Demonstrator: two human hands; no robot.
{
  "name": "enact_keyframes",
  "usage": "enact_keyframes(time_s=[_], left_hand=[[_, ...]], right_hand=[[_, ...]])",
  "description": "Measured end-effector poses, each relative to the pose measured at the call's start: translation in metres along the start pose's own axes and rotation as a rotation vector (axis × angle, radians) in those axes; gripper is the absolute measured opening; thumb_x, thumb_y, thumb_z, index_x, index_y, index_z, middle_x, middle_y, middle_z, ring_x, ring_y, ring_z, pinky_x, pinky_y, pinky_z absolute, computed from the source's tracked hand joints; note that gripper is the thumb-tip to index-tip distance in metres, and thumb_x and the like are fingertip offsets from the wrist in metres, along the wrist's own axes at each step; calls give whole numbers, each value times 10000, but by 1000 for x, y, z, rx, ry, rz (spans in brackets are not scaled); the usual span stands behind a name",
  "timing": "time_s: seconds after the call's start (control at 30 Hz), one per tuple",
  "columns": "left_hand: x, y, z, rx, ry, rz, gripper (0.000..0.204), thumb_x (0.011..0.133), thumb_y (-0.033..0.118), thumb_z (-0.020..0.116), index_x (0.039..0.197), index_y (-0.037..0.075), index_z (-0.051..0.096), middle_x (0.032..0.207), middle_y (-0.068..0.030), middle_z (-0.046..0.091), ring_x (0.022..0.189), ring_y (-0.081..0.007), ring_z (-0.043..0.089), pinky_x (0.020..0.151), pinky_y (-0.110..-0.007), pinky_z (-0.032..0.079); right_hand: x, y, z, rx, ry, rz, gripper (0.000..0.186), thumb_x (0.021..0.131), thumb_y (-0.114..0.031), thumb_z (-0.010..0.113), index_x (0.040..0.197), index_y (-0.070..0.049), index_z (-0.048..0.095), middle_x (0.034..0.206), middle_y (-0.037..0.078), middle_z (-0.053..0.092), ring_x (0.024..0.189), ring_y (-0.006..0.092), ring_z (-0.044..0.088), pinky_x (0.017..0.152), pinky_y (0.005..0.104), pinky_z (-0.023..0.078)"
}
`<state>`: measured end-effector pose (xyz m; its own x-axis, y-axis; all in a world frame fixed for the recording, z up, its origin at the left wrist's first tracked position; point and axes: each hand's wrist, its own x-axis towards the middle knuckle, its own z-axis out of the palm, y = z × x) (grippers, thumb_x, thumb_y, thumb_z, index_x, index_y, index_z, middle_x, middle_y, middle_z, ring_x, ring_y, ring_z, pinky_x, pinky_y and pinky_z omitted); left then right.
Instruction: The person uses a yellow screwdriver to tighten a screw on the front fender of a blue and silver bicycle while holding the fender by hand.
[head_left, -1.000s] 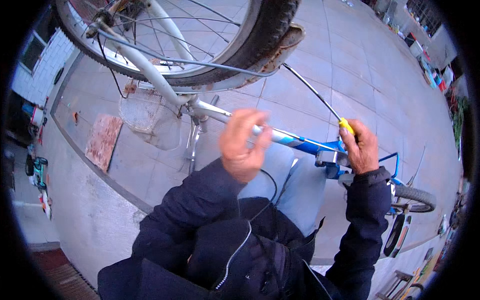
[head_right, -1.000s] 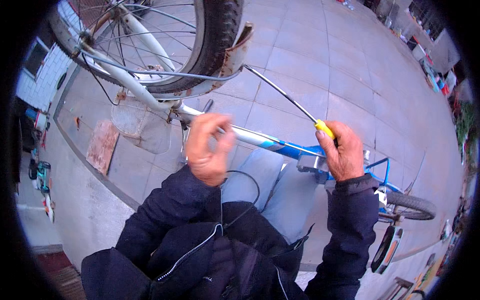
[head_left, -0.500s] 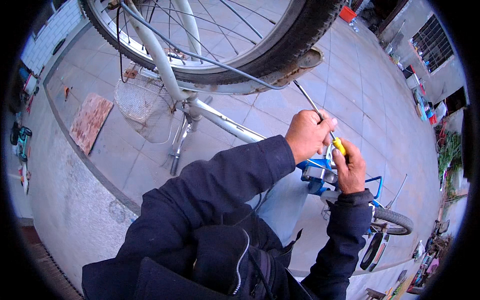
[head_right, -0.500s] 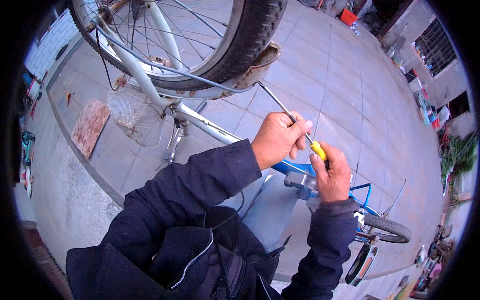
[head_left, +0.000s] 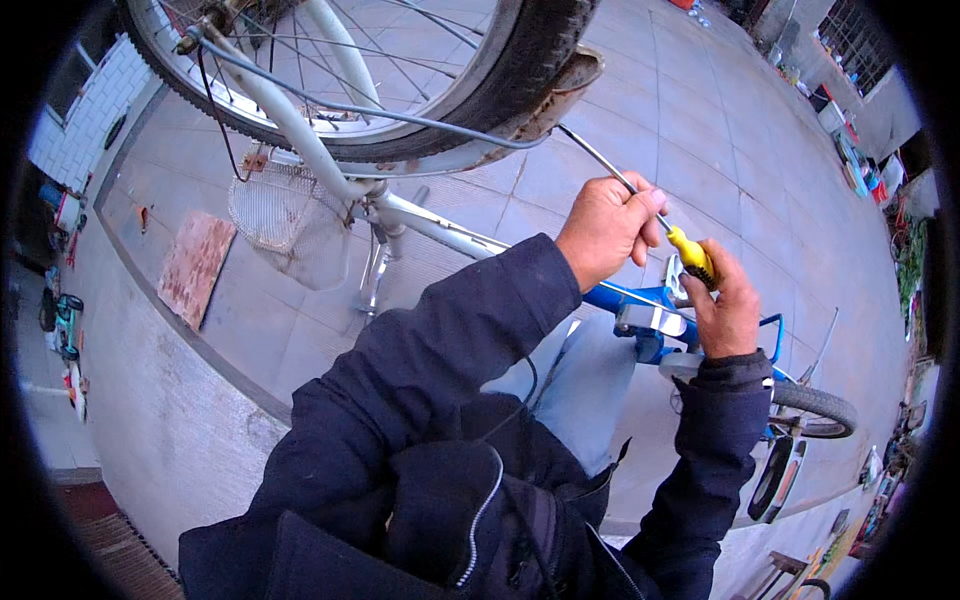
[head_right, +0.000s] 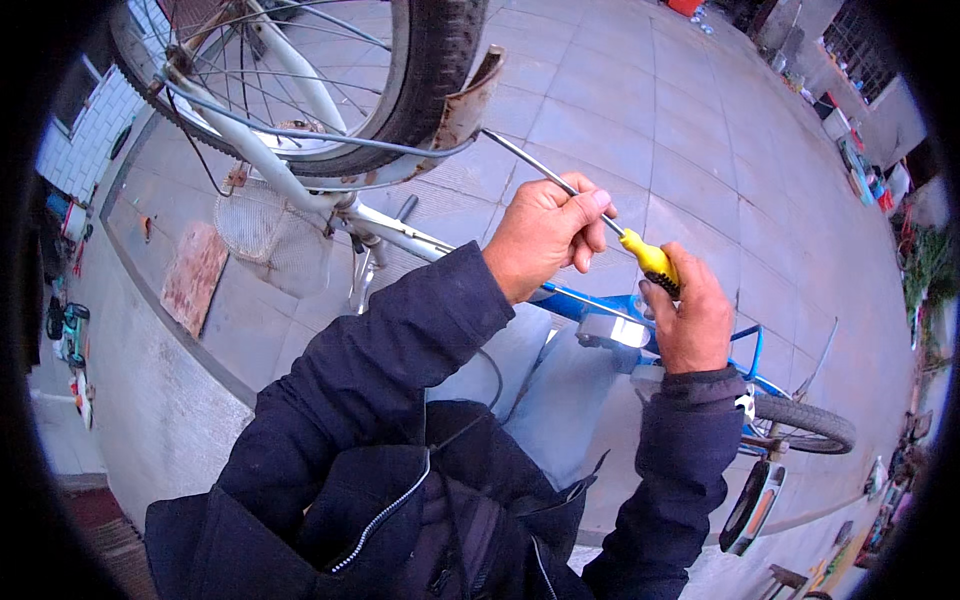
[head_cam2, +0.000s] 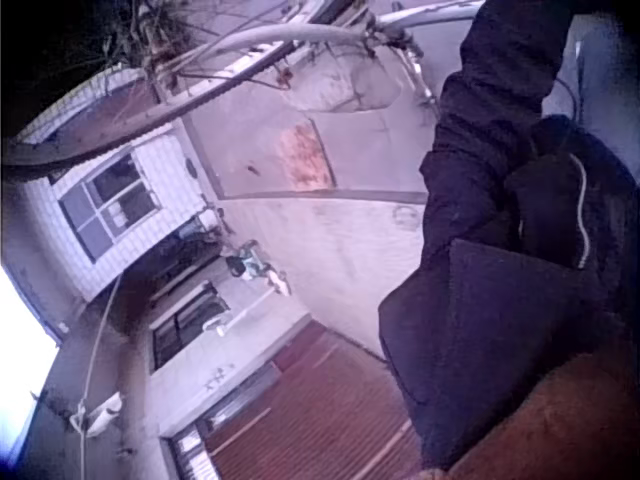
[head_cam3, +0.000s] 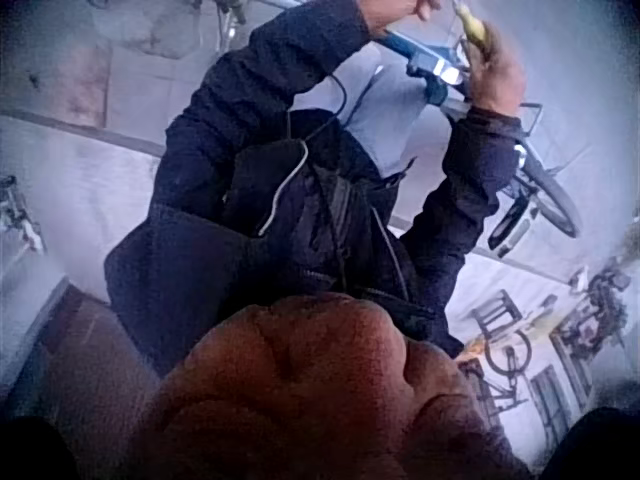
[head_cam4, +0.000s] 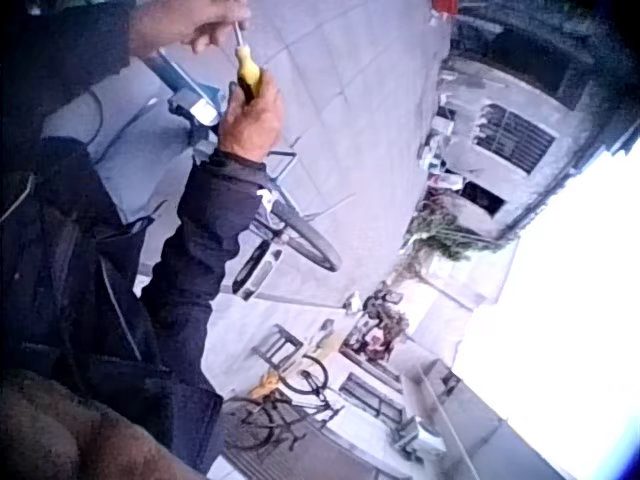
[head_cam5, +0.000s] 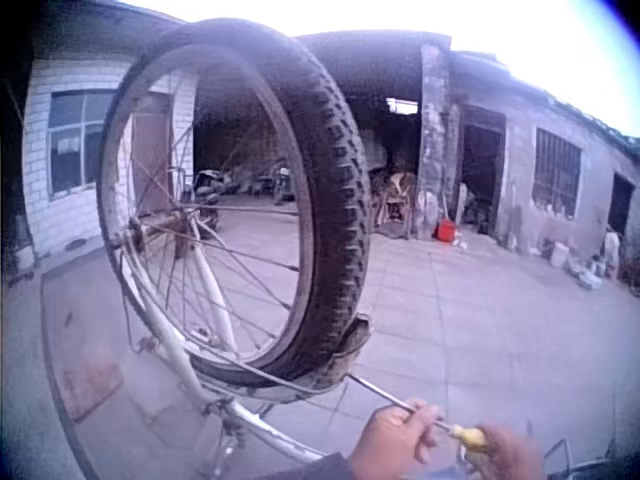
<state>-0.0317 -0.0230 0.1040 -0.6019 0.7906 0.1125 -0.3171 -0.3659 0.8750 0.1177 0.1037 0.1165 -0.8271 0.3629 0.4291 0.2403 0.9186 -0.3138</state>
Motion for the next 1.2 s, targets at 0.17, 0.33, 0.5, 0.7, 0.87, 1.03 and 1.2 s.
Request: enact_keyframes(time_s=[0.17,0.33,0.5,0.7,0.87,1.03,1.2], left_hand=[[-4,5,-3,54,-9,-19,208,923,188,472,857,16,569,616,-42,571,446,-72,507,391,-166,363],[-7,13,-2,77,-1,-19,218,925,206,474,862,22,572,621,-40,573,467,-73,516,411,-169,373],[-9,11,-9,85,-47,-25,220,931,199,460,889,16,573,645,-49,583,483,-81,535,422,-173,388],[-47,27,-17,734,118,248,200,829,129,571,966,-16,565,750,-94,597,644,-171,598,591,-273,472],[-95,91,-41,1322,407,1008,277,710,13,626,981,1,574,945,-149,593,899,-275,577,766,-345,445],[-93,114,-45,1527,356,976,286,717,51,631,993,3,572,981,-155,603,921,-294,567,804,-367,425],[-82,121,-35,1578,269,660,346,752,122,638,1052,-19,539,983,-173,613,923,-313,584,811,-364,443]], right_hand=[[-3,0,-6,9,-60,25,388,744,-62,661,1111,-53,535,980,171,580,882,322,579,762,357,463],[-4,1,-5,-34,18,7,397,736,-74,681,1106,-57,539,963,157,591,862,320,579,768,351,465],[-4,-3,-9,-13,-160,74,372,772,-82,639,1129,-52,537,1003,181,588,886,337,582,795,358,458],[-3,3,-9,100,-167,114,357,771,-66,646,1114,-19,558,990,191,604,878,318,603,791,339,471],[-6,2,-10,119,-170,155,368,777,-54,643,1132,-13,557,1025,192,607,896,290,621,800,335,481],[-5,3,-8,141,-144,134,357,782,-61,630,1128,-10,557,1014,187,612,884,281,626,801,316,477],[-3,7,-12,76,-167,130,364,777,-85,633,1128,-26,557,975,186,616,812,280,633,754,311,479]])
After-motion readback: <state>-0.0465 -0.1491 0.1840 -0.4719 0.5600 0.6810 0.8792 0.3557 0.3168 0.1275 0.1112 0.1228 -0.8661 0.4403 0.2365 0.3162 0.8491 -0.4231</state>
